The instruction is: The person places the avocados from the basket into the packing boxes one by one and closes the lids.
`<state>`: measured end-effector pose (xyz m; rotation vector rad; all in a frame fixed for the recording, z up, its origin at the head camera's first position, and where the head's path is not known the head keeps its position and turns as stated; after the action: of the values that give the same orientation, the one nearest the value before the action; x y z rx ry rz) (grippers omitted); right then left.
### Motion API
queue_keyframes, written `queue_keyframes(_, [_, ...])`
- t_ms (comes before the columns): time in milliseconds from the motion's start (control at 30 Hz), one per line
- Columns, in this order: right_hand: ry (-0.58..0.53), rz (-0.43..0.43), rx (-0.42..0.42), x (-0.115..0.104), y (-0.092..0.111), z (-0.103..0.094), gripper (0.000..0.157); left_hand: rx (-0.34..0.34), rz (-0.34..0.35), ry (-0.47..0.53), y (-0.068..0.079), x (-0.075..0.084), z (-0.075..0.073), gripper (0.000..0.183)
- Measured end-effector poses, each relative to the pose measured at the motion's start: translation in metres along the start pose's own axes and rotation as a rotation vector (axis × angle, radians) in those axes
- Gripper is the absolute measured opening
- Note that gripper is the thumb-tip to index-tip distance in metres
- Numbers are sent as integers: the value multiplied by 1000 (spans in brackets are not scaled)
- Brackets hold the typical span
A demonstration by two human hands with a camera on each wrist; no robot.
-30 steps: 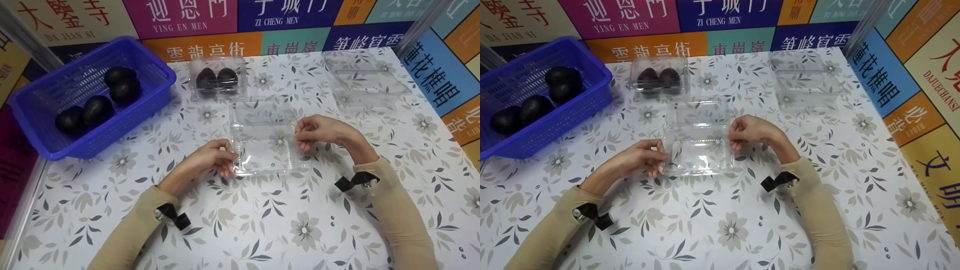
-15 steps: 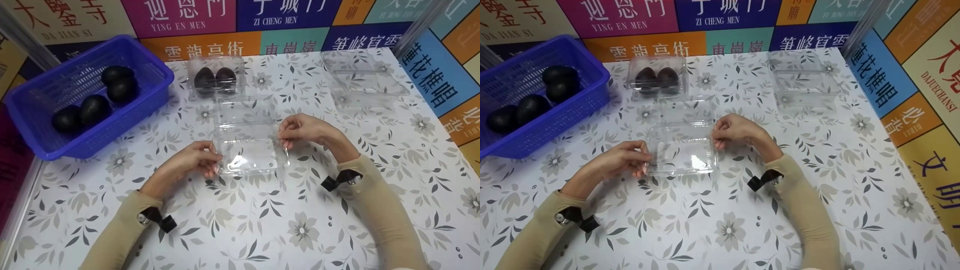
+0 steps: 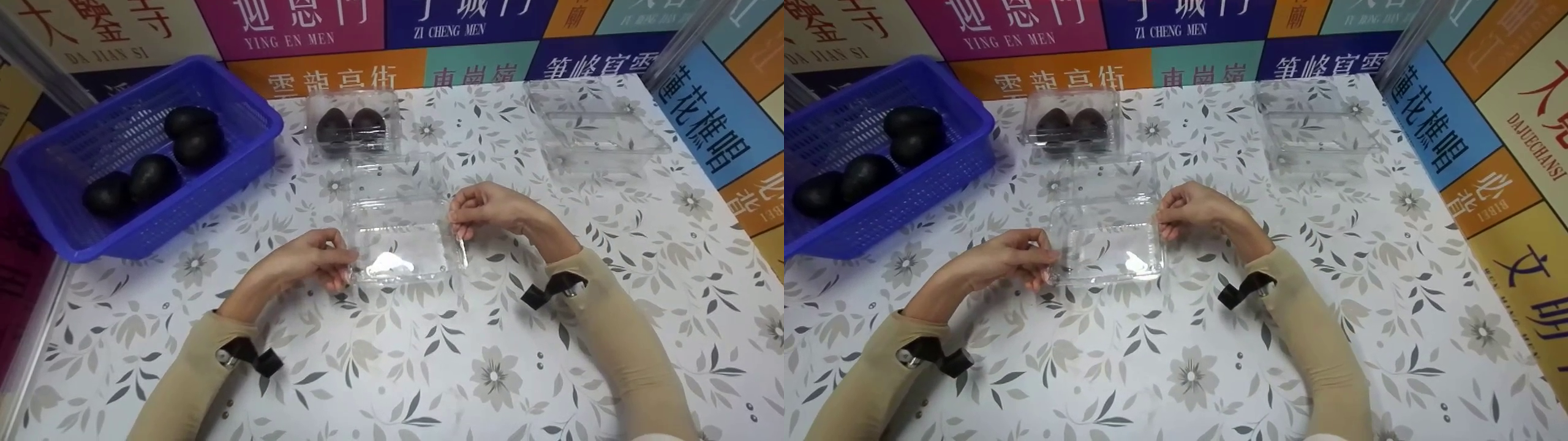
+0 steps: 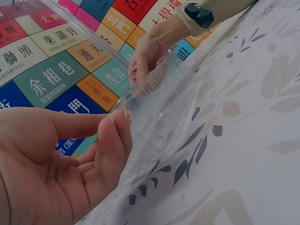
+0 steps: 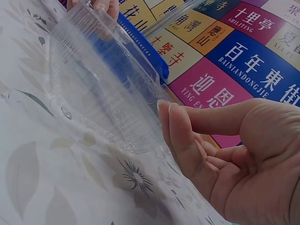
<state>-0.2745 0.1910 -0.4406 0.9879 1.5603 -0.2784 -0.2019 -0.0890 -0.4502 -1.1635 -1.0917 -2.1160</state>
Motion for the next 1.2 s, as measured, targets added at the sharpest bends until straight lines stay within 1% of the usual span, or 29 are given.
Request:
queue_keyframes(167, [-18,-5,-6,2,1,1,6,12,8,-71,2,6,-2,23])
queue_keyframes(200, [-21,-6,-7,2,1,1,6,25,15,-94,3,8,-2,24])
queue_keyframes(267, [-23,-9,-8,2,1,1,5,73,42,-155,6,15,-5,28])
queue_keyframes(367, [-21,-10,-6,3,2,0,6,197,130,-325,14,34,-14,34])
queue_keyframes(433, [-25,-6,-5,4,2,0,7,286,209,-445,23,50,-21,34])
queue_keyframes(500, [-30,-1,-4,4,3,0,8,364,288,-534,33,66,-28,35])
queue_keyframes(600, [-35,7,-4,5,3,0,7,450,415,-571,48,88,-40,32])
queue_keyframes(733, [-25,10,-4,4,3,1,6,583,560,-587,67,112,-58,29])
queue_keyframes(833, [-19,12,-6,2,2,2,6,700,632,-625,81,127,-74,29])
queue_keyframes(967, [-18,15,-9,2,1,2,8,835,685,-667,96,143,-100,27])
queue_keyframes(1033, [-17,19,-9,1,1,2,9,872,692,-680,101,149,-112,27])
queue_keyframes(1133, [-17,23,-11,1,0,2,10,902,664,-713,106,154,-130,30])
queue_keyframes(1200, [-18,24,-14,0,0,2,10,908,612,-733,109,154,-143,36])
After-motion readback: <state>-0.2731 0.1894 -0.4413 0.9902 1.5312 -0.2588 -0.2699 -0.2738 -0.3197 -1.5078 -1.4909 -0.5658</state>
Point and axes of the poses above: each hand's wrist, its own y-axis away from the middle knuckle, its own z-axis out of the palm, x = y × z, the point moved 7 cm from there along -y, towards the middle knuckle, and after that the axes turned 14 degrees about y, right-handed, at the moved point
